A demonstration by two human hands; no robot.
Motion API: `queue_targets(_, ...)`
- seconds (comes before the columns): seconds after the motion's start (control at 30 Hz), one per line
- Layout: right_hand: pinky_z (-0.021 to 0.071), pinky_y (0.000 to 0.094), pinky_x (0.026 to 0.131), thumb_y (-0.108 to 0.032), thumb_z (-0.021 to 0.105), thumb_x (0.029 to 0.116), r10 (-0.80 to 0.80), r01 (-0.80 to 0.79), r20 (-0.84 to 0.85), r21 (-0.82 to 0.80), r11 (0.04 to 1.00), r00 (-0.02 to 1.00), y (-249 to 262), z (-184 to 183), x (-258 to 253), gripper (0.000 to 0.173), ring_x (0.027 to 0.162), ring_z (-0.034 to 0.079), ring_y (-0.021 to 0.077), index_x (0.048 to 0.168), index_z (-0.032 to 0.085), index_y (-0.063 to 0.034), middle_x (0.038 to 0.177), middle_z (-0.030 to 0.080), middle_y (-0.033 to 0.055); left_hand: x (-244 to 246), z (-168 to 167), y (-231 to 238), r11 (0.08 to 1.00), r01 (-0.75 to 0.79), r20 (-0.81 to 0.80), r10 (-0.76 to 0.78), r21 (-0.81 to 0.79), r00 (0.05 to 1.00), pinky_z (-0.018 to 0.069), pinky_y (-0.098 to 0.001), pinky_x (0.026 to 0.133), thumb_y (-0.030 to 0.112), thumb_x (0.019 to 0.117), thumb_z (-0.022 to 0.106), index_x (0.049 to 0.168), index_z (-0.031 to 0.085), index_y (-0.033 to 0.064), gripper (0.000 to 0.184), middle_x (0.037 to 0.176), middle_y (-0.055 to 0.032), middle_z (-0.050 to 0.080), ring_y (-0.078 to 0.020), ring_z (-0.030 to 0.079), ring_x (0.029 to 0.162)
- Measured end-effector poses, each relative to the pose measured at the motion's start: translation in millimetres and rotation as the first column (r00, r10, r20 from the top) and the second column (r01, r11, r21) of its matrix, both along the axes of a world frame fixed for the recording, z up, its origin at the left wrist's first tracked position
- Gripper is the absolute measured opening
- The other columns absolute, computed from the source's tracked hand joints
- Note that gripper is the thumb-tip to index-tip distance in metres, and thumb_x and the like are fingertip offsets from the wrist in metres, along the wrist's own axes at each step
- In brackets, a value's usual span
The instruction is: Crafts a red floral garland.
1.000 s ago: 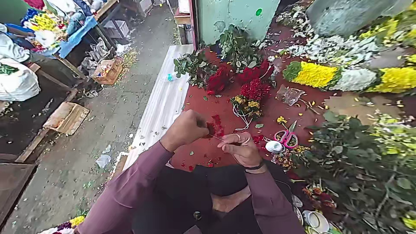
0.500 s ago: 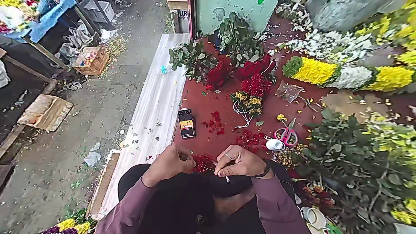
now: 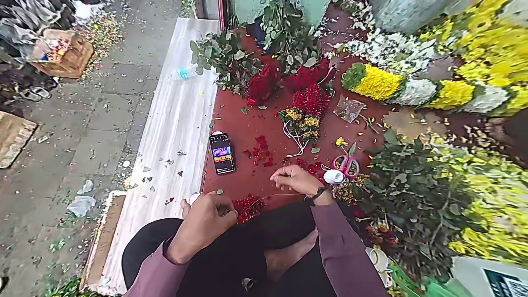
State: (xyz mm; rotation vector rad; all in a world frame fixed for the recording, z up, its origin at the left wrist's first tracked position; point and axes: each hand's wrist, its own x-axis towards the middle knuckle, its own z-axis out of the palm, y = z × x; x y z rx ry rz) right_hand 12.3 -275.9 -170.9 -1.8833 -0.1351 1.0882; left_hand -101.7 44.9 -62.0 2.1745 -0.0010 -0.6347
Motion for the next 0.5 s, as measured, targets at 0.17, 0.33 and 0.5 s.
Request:
queue_targets(0.17, 0.056, 0.0623, 0.077, -0.026, 0.068, 0.0962, -0.153, 0.275, 0.312, -0.399, 0.875, 0.938, 6.5, -83.7, 44.6, 0.016, 0.085, 0.071, 0.0321, 0.103, 0.077, -0.0143, 0.095, 0.074, 0.0122, -3.0, -4.8, -5.0, 0.998, 0.052, 0.016, -0.051, -0.02, 0.999, 0.0504, -0.0317, 0.063, 0.038, 0.0861, 0.07, 0.08, 0.074, 0.0251, 0.015, 0.071, 0.0117, 0.062, -0.0034, 0.057, 0.066)
queue_targets(0.33, 0.0552, 0.0626, 0.069, -0.03, 0.072, 0.0926, -0.067, 0.267, 0.45, -0.399, 0.877, 0.891, 49.4, -103.2, 55.7, 0.014, 0.081, 0.07, 0.0331, 0.099, 0.075, -0.018, 0.09, 0.073, 0.0104, -7.5, -14.1, -3.3, 0.998, 0.058, -0.004, -0.058, 0.012, 0.998, 0.0508, -0.0341, 0.064, 0.037, 0.0856, 0.07, 0.077, 0.073, 0.0254, 0.015, 0.07, 0.0116, 0.061, -0.0051, 0.058, 0.068)
queue_targets(0.5, 0.0521, 0.0609, 0.061, -0.035, 0.076, 0.0875, 0.004, 0.217, 0.393, -0.517, 0.828, 0.92, 80.9, -99.4, 51.2, 0.021, 0.076, 0.068, 0.0356, 0.092, 0.072, -0.0148, 0.082, 0.07, 0.0131, -4.9, -13.3, -2.3, 0.997, 0.066, -0.021, -0.066, 0.031, 0.998, 0.0504, -0.0332, 0.065, 0.037, 0.0863, 0.068, 0.078, 0.073, 0.0259, 0.015, 0.071, 0.0115, 0.061, -0.0049, 0.058, 0.07)
